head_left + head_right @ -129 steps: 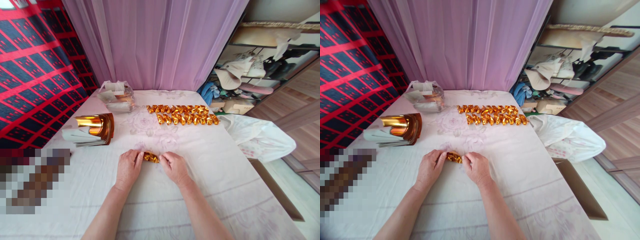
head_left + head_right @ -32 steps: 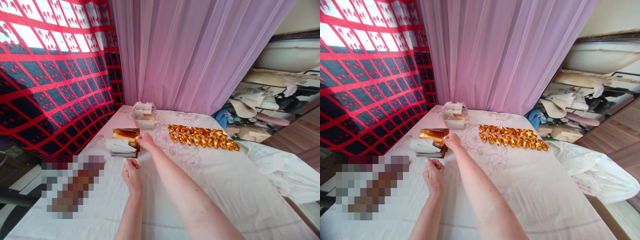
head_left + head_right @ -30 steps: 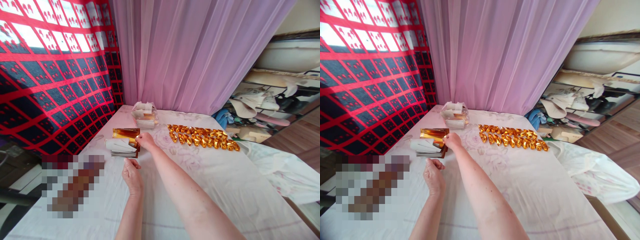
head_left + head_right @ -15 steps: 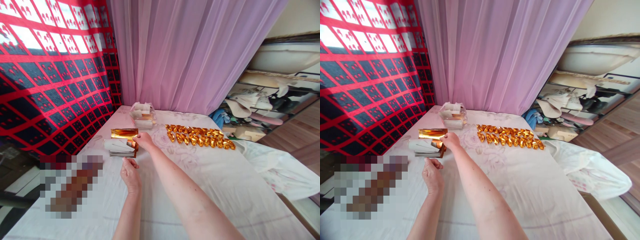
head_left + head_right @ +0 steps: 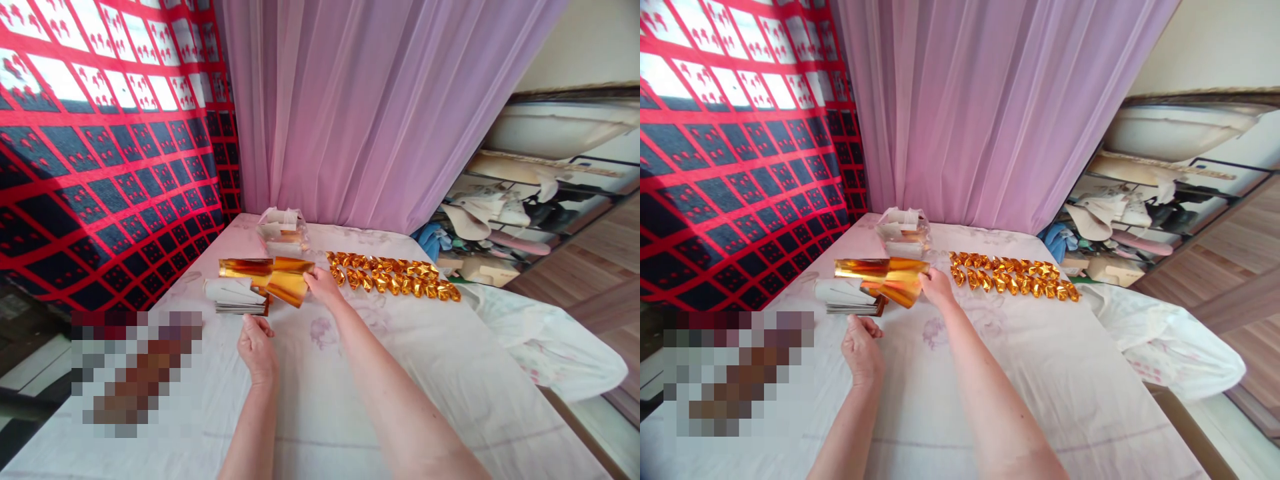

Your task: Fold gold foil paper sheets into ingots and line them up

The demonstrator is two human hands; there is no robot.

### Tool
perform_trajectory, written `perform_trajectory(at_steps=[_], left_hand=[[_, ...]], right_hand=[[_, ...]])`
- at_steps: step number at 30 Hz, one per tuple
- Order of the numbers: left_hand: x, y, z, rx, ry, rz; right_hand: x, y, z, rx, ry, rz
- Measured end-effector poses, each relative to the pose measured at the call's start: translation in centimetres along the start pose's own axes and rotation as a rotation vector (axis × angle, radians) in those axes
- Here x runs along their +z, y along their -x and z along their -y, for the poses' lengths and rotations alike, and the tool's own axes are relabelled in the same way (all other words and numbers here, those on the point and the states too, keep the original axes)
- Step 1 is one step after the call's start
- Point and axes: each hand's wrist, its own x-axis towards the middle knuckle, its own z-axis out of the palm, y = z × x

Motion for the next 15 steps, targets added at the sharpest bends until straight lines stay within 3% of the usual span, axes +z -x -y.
perform_trajectory(at_steps=[8,11,15], left_hand=[[-1.2,0.8,0.0,0.106,-0.229,0.066],[-3.2,0.5,-0.8,0.171,-0.372,0.100],[-7.8,-1.5,-2.7,0.245,-0.589,0.095]], right_hand=[[-5.5,10.7,-7.3,0.099,0.023,-0.178],[-6.5,13.9,-8.5,0.095,0.040,-0.221],[-7.1,15.7,-9.0,0.069,0.051,-0.240]])
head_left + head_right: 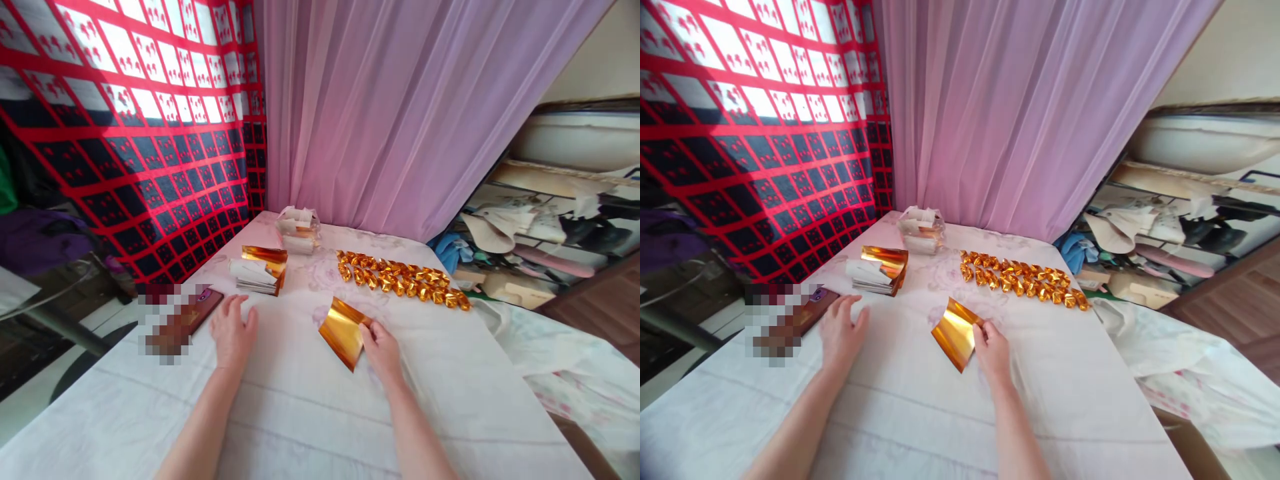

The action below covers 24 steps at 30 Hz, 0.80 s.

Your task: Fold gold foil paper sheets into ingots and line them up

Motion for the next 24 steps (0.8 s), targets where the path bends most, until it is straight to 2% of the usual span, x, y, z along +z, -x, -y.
perform_trajectory(at_steps=[1,4,7,10,15,24], left_hand=[[-1.4,-0.5,0.6,0.001,-0.084,-0.015],[-5.1,-2.1,2.7,-0.023,-0.645,0.111],[-7.5,-3.4,4.4,-0.097,-0.855,0.195],[-8.5,-4.3,5.2,-0.084,-0.921,0.254],[-8.7,-5.6,5.4,-0.065,-0.931,0.296],[-9.3,-7.4,5.4,-0.049,-0.738,0.370]], right_hand=[[-0.1,0.1,0.0,-0.006,0.001,-0.001],[0.0,0.2,0.2,-0.022,0.004,-0.005],[0.2,0.2,0.2,-0.028,0.014,-0.016],[0.3,0.3,0.1,-0.035,0.021,-0.020],[0.4,0.3,-0.1,-0.049,0.032,-0.018],[0.6,0.1,-0.7,-0.075,0.044,-0.013]])
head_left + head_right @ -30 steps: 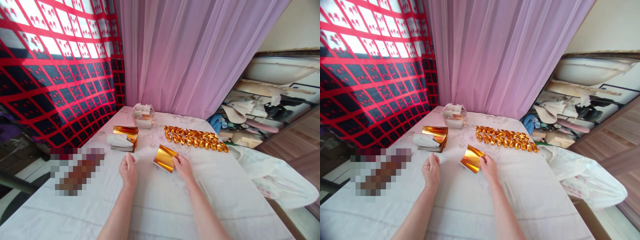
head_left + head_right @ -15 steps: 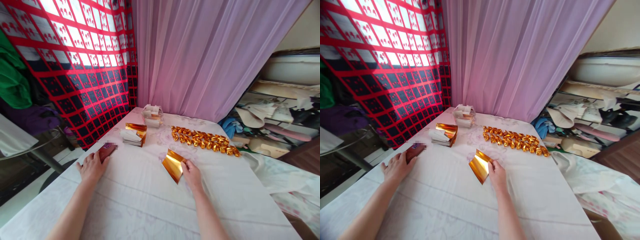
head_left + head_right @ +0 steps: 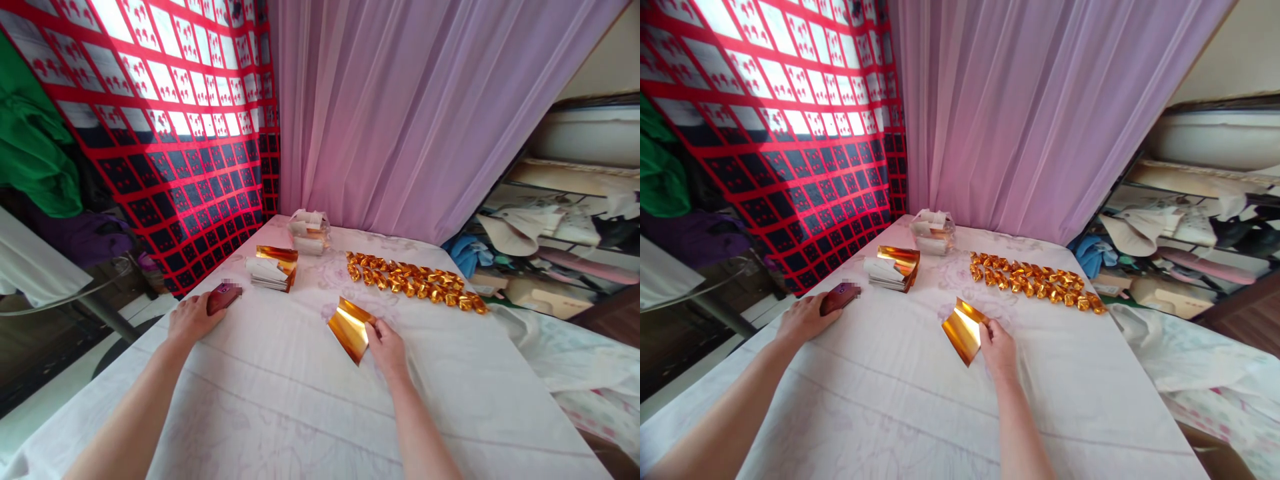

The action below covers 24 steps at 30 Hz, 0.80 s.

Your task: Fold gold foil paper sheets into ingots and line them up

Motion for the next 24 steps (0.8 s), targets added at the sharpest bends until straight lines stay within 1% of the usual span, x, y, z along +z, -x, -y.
perform_trajectory(at_steps=[3,6,10,13,14,15,17,18,20,24], left_hand=[[-0.6,-0.1,-0.1,-0.026,0.157,-0.002],[-1.3,0.0,-0.2,-0.061,0.395,0.028],[-1.8,1.1,-0.1,-0.094,0.775,0.125],[-1.7,2.3,-0.1,-0.079,1.069,0.202],[-1.6,2.7,-0.1,-0.093,1.329,0.294],[-1.4,3.0,-0.2,-0.104,1.543,0.391],[-0.9,3.3,-0.2,-0.116,1.814,0.545],[-0.7,3.3,-0.2,-0.117,1.876,0.599],[-0.3,3.2,-0.2,-0.112,1.924,0.654],[0.2,3.0,0.1,-0.093,1.945,0.670]], right_hand=[[0.0,0.0,0.0,-0.001,0.000,0.001],[0.1,0.0,0.0,0.003,0.000,-0.003],[0.1,0.0,0.0,0.017,0.003,-0.003],[0.0,0.0,0.2,0.022,0.001,-0.001],[0.0,0.1,0.2,0.022,-0.001,0.001],[-0.1,0.1,0.3,0.022,-0.003,0.003],[-0.1,0.1,0.3,0.021,-0.007,0.004],[-0.1,0.1,0.3,0.022,-0.009,0.003],[-0.2,0.1,0.4,0.025,-0.006,0.001],[-0.1,0.1,0.2,0.030,0.016,-0.004]])
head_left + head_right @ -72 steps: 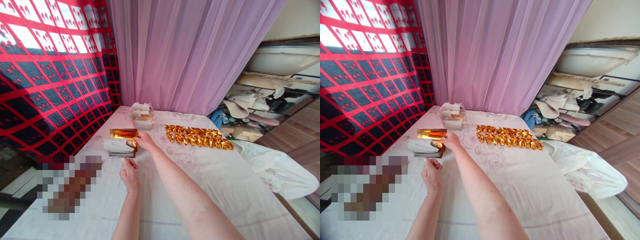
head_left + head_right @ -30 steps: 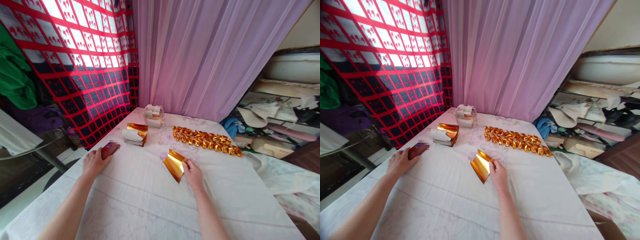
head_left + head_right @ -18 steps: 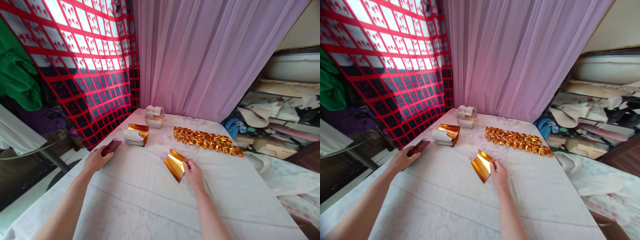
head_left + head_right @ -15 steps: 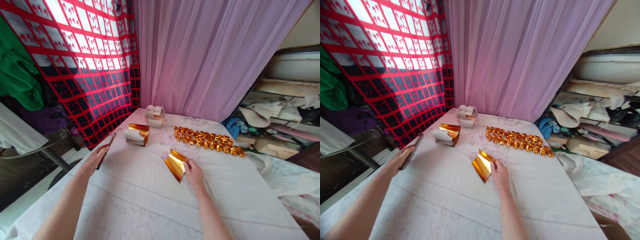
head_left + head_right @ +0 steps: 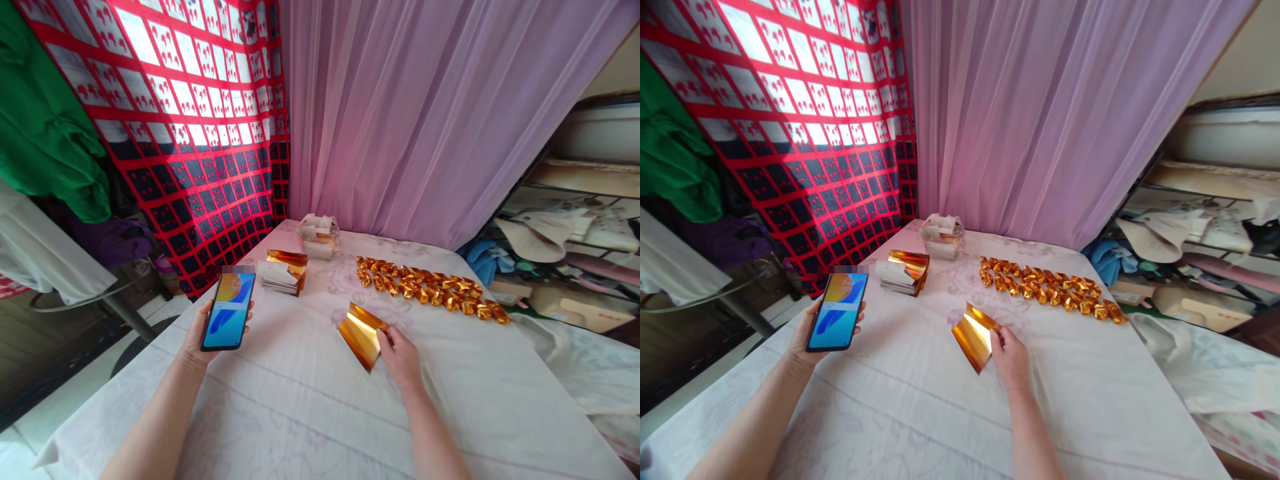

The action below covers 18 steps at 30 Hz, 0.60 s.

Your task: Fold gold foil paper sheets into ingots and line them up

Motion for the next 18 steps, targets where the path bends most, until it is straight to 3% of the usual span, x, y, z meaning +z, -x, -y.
perform_trajectory(at_steps=[6,8,10,18], left_hand=[[0.2,0.3,-0.1,0.050,-0.176,-0.059],[0.7,0.3,-0.3,0.095,-0.445,-0.136],[1.0,0.0,-0.7,0.146,-0.873,-0.285],[0.3,-2.1,-2.2,0.201,-1.522,-0.574]], right_hand=[[0.1,-0.1,-0.5,-0.005,0.015,0.008],[0.1,-0.2,-0.7,0.004,0.031,0.018],[0.0,-0.3,-0.7,0.010,0.038,0.017],[0.1,-0.1,-0.6,0.040,-0.004,-0.044]])
